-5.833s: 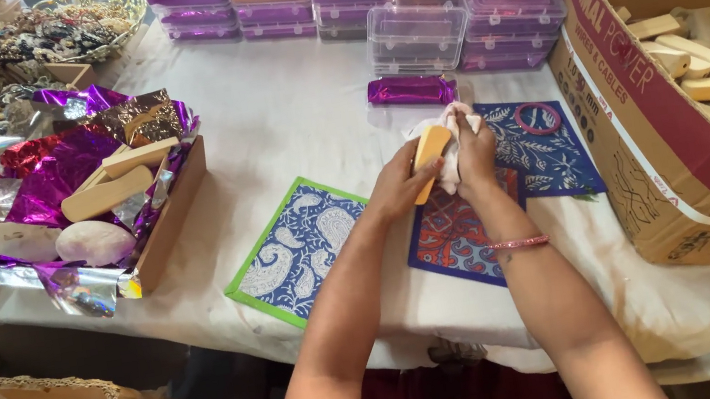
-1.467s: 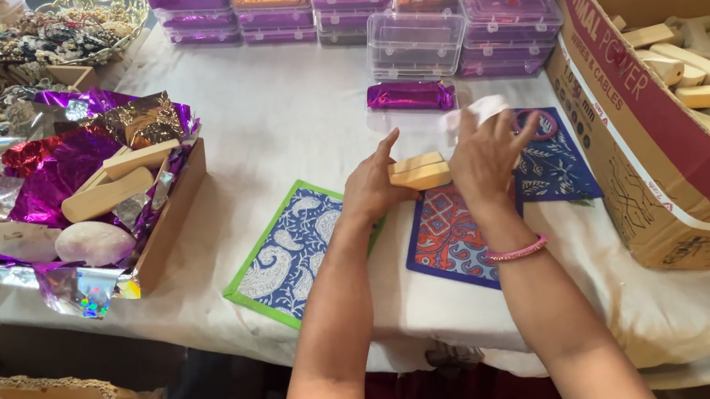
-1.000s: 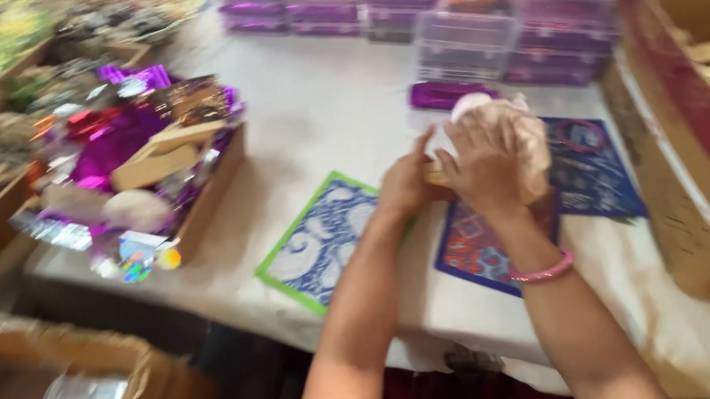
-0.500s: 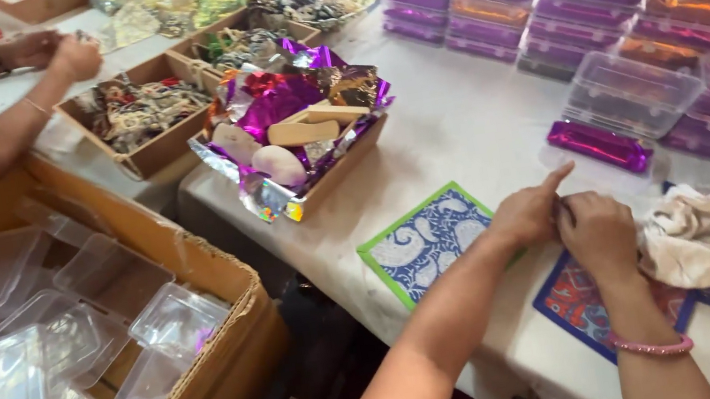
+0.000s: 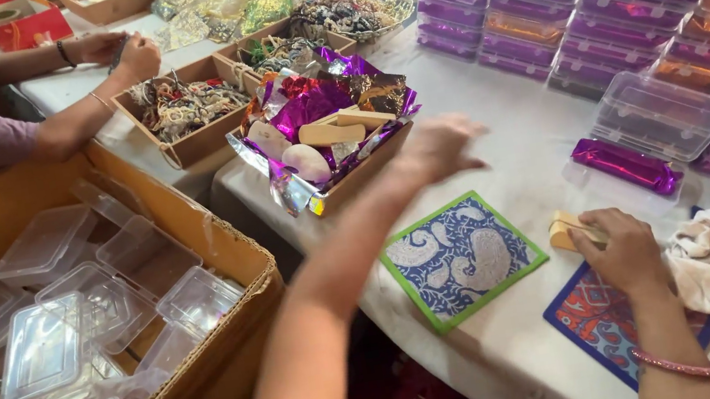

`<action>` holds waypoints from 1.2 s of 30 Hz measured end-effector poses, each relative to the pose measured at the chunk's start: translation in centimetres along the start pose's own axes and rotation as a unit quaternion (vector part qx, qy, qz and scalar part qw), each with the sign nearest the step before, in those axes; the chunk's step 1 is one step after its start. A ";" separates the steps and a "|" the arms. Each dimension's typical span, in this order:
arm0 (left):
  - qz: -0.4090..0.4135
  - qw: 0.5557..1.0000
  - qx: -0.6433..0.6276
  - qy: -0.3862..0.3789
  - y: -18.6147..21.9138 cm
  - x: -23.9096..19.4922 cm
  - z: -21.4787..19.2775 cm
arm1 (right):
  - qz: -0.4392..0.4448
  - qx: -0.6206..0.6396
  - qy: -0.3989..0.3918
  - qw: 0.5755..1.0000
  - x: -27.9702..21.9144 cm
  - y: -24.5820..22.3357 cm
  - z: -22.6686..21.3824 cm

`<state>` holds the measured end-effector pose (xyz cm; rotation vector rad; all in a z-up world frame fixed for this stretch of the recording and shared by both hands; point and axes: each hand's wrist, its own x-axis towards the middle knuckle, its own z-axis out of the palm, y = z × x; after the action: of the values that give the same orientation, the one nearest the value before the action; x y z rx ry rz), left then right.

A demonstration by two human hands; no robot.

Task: The person wipes a wooden block with a white cloth, then wraps it in shiny purple foil and places it into a clear plastic container. They repeat this process with another wooden block.

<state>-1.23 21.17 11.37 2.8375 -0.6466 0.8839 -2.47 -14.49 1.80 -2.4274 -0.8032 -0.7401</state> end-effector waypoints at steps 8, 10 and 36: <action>-0.253 0.911 0.235 -0.227 -12.0 -11.0 -13.6 | 0.034 -0.028 -0.016 0.999 0.0 -0.9 -0.5; -0.324 0.871 0.240 -0.282 -13.2 -13.5 -14.6 | 0.034 -0.030 -0.016 0.999 0.0 -0.9 -0.4; -0.411 0.877 0.235 0.085 -18.0 -12.8 -9.4 | 0.031 -0.032 0.001 0.999 0.2 -0.8 -0.1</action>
<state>-7.94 44.18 12.45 2.8706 0.8659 1.1689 -2.85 -13.89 2.19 -2.4957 -0.7103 -0.7538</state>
